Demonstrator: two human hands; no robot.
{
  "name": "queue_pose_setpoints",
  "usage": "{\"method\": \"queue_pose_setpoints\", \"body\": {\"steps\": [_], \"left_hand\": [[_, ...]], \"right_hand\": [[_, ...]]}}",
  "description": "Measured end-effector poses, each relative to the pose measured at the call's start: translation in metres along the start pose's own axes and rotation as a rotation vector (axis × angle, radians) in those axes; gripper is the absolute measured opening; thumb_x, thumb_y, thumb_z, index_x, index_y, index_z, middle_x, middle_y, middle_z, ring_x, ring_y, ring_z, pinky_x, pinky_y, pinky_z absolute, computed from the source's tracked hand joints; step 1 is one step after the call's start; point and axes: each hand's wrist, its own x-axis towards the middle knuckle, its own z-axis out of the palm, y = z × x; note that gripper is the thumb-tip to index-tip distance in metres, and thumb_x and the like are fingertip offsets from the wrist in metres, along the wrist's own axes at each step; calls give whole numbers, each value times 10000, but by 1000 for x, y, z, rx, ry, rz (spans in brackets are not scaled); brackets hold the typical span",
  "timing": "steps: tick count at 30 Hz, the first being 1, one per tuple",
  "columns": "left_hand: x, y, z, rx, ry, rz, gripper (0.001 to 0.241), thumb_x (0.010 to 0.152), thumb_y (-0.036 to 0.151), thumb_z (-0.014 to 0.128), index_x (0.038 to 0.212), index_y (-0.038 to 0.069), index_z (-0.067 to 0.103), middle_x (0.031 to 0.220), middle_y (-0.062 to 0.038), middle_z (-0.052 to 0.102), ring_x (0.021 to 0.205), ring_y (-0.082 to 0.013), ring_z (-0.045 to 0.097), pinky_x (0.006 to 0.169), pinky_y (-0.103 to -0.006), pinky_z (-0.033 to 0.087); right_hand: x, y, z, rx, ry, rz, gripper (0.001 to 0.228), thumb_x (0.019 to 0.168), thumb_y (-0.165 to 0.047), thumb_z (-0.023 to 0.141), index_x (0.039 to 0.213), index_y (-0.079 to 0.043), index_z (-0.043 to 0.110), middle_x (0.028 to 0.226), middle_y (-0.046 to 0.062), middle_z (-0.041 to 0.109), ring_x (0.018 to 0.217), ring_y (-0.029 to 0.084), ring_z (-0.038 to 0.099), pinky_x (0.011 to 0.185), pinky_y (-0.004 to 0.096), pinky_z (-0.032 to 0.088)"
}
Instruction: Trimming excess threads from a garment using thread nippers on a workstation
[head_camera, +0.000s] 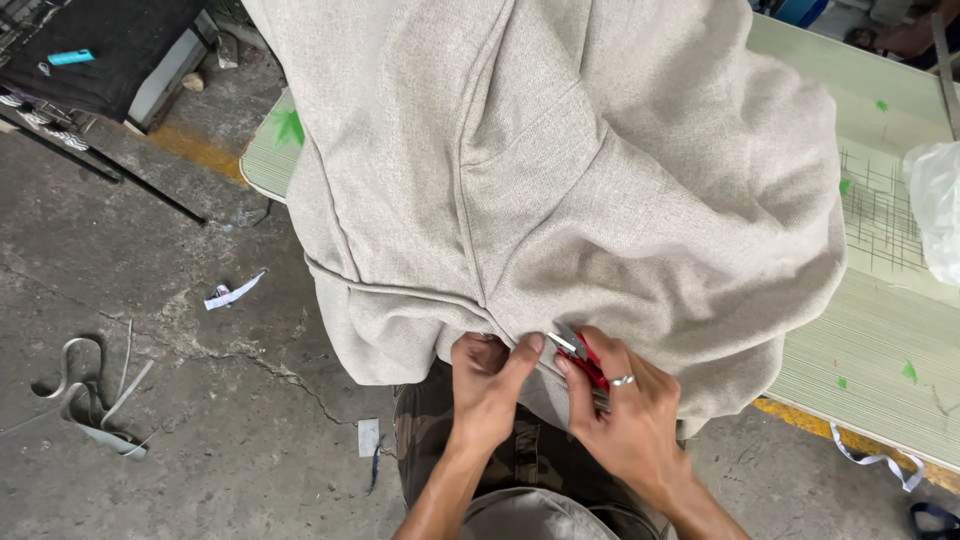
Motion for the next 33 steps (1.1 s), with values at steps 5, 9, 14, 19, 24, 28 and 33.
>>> {"method": "queue_pose_setpoints", "body": {"steps": [5,9,14,19,24,28,33], "left_hand": [[-6,2,7,-33,-12,45,506,699,125,755,558,174,271,499,70,261,471,-46,237,416,-255,195],[-8,7,3,6,12,-29,475,687,168,778,636,151,306,554,56,293,505,-53,283,464,-235,260],[-8,9,3,80,33,-157,430,654,221,787,822,82,416,674,13,413,616,-74,403,549,-222,339],[-6,4,2,-21,-106,87,461,733,132,734,571,167,304,501,78,279,481,-33,249,428,-246,193],[-9,2,-1,107,-12,13,384,702,197,775,721,111,401,581,45,364,540,-43,374,500,-213,325],[-9,10,-1,50,-119,82,457,757,168,723,583,172,302,490,79,279,460,-38,270,442,-244,241],[-6,5,0,74,-94,86,492,732,200,742,586,182,273,521,79,254,496,-39,255,456,-242,236]], "right_hand": [[-2,-7,1,-96,129,-12,250,838,-143,632,1037,-30,534,671,51,571,515,174,540,465,284,415],[-4,-3,-4,-124,50,-9,247,837,-171,623,1032,-55,528,666,32,589,512,170,551,468,291,427],[1,-1,-5,-105,67,-41,254,832,-153,636,1035,-43,529,671,32,574,498,155,525,460,280,420],[0,-6,-1,-27,80,70,232,821,-145,626,1025,-53,565,770,36,634,576,168,587,520,282,449],[-1,-6,4,155,33,247,272,782,-106,622,1030,0,585,714,37,659,415,77,516,382,206,432],[0,-4,2,98,62,181,253,810,-141,620,1038,-41,578,745,24,660,523,95,578,489,222,464],[1,7,-2,-18,22,-61,272,837,-144,618,1065,-33,522,795,61,653,541,126,590,476,252,470]]}}
